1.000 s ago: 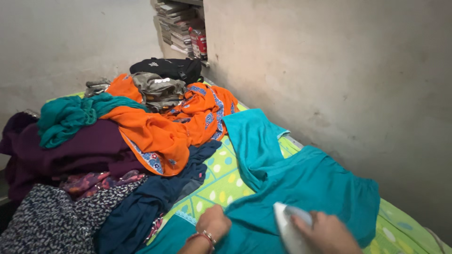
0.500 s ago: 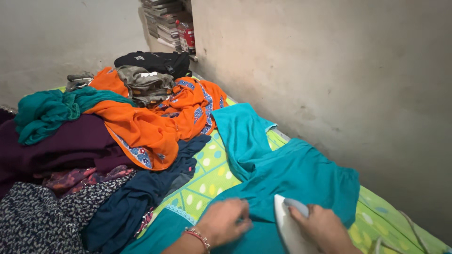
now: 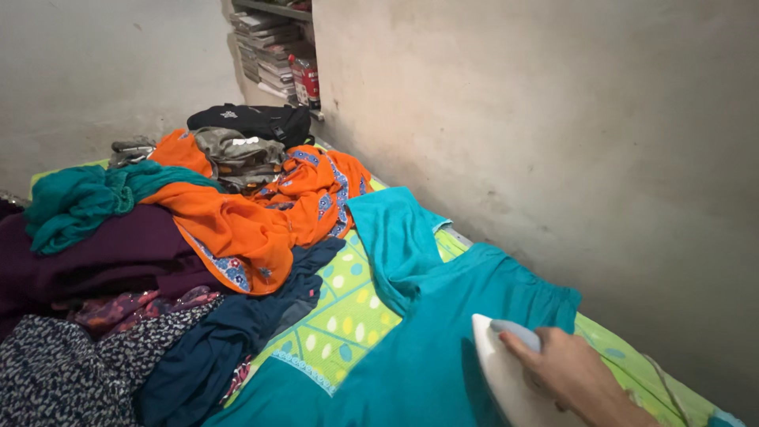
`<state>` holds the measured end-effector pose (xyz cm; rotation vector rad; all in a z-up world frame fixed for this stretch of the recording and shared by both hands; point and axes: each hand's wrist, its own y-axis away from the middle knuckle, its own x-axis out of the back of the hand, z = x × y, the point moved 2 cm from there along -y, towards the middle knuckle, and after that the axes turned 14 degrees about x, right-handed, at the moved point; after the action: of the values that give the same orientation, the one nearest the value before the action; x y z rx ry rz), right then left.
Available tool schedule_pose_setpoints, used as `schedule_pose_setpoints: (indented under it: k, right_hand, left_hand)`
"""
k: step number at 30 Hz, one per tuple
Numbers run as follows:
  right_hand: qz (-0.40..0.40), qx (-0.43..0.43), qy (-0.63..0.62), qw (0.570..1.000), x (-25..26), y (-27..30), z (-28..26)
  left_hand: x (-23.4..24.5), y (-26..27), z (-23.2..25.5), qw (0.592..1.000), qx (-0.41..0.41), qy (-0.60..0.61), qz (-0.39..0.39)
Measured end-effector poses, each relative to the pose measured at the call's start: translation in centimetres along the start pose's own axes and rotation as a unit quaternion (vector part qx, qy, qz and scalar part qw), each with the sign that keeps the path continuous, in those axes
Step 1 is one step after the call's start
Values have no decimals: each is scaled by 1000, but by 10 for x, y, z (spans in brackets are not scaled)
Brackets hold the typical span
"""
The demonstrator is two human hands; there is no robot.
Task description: The person irons a teal garment on a bed using a white electric iron. They smooth the fabric with one hand while moving the iron back and forth with the other, adjusting the garment's position as needed.
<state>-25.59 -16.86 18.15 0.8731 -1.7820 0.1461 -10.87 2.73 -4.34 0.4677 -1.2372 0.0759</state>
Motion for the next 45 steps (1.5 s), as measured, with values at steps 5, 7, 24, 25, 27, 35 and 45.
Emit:
schedule_pose_setpoints:
  k: [5, 7, 24, 25, 27, 35, 45]
  right_hand:
    - [32, 141, 119, 982, -46, -3, -19]
    - [27, 140, 140, 980, -82, -9, -14]
    - [32, 268, 294, 917, -94, -105, -67]
    - [43, 253, 230, 939, -96, -93, -68]
    - [66, 219, 96, 969, -111, -67, -66]
    - [27, 226, 96, 969, -90, -77, -4]
    - [51, 172, 12, 984, -90, -48, -63]
  left_hand:
    - [56, 18, 11, 994, 87, 48, -39]
    - [75, 28, 3, 988, 126, 72, -45]
    - [90, 39, -85, 907, 383, 176, 2]
    - [89, 36, -85, 897, 405, 179, 10]
    - [89, 35, -91, 853, 460, 246, -5]
    - [87, 34, -130, 812, 448, 372, 44]
    - [73, 33, -152, 815, 438, 360, 117]
